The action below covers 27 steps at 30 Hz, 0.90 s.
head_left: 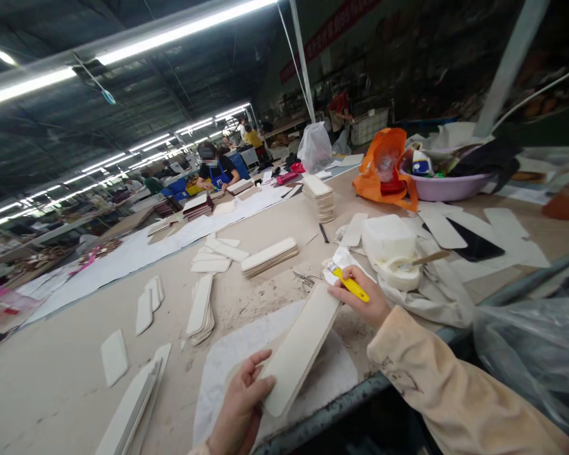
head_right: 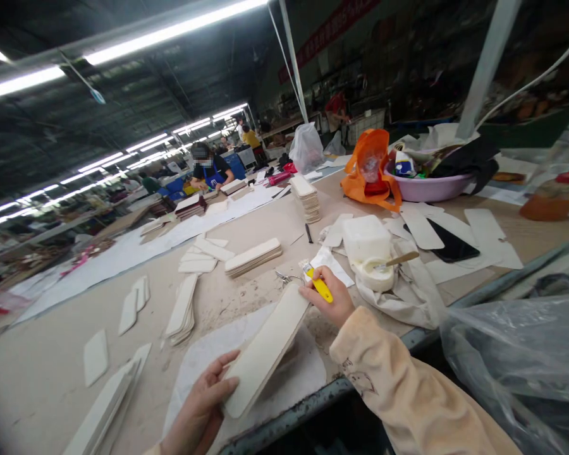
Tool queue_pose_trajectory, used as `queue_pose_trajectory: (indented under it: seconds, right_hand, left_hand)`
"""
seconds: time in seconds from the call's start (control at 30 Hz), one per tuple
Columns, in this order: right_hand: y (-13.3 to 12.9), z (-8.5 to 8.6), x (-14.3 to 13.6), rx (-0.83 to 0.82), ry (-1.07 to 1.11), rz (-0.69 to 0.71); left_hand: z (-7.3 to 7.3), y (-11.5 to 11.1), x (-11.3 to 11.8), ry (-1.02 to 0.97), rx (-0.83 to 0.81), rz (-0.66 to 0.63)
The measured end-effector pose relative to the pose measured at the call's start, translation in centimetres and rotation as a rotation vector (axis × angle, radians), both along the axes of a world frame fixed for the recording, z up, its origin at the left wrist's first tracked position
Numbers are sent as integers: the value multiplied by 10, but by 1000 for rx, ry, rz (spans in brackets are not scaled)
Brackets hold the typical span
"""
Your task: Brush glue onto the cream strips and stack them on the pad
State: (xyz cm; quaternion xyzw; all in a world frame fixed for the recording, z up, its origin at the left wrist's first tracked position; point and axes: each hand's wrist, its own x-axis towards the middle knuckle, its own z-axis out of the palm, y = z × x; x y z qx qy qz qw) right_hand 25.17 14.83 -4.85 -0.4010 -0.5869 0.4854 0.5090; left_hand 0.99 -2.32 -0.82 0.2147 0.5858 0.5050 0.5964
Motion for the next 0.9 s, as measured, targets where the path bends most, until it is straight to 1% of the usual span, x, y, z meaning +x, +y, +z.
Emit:
queue_pose_trajectory:
  seconds: [0.1,0.17,0.23,0.3,0.4,0.47,0.53,0.63,0.77,0.9]
  right_hand:
    - [7,-8,-8,-31,-7,-19]
    - [21,-15,-18,-42,15,-47]
    - [42,-19,-31,-33,19,-81]
    - [69,-20,-45,-13,-1,-116]
    - [115,-18,-68,30,-43,-168]
    - [145,-18,-82,51,-55,-197]
    - [173,-22,-96,64,-78,-228]
    - [204,-29,-115,74,-156,-280]
    - [226,-35,-131,62,-310,-347]
    - [236,-40,-139,58,-430,-385]
  left_hand:
    - [5,20,-30,76,20,36]
    - [8,44,-50,134,55,44]
    - [11,75,-67,200,88,68]
    - [14,113,-83,276,116,93]
    - [13,172,-105,373,151,129]
    - [7,208,-119,417,159,146]
    - [-2,240,-132,481,159,164]
    - [-16,277,-151,600,145,177]
    - [-33,310,-170,780,111,172]
    - [-45,328,-180,981,71,142]
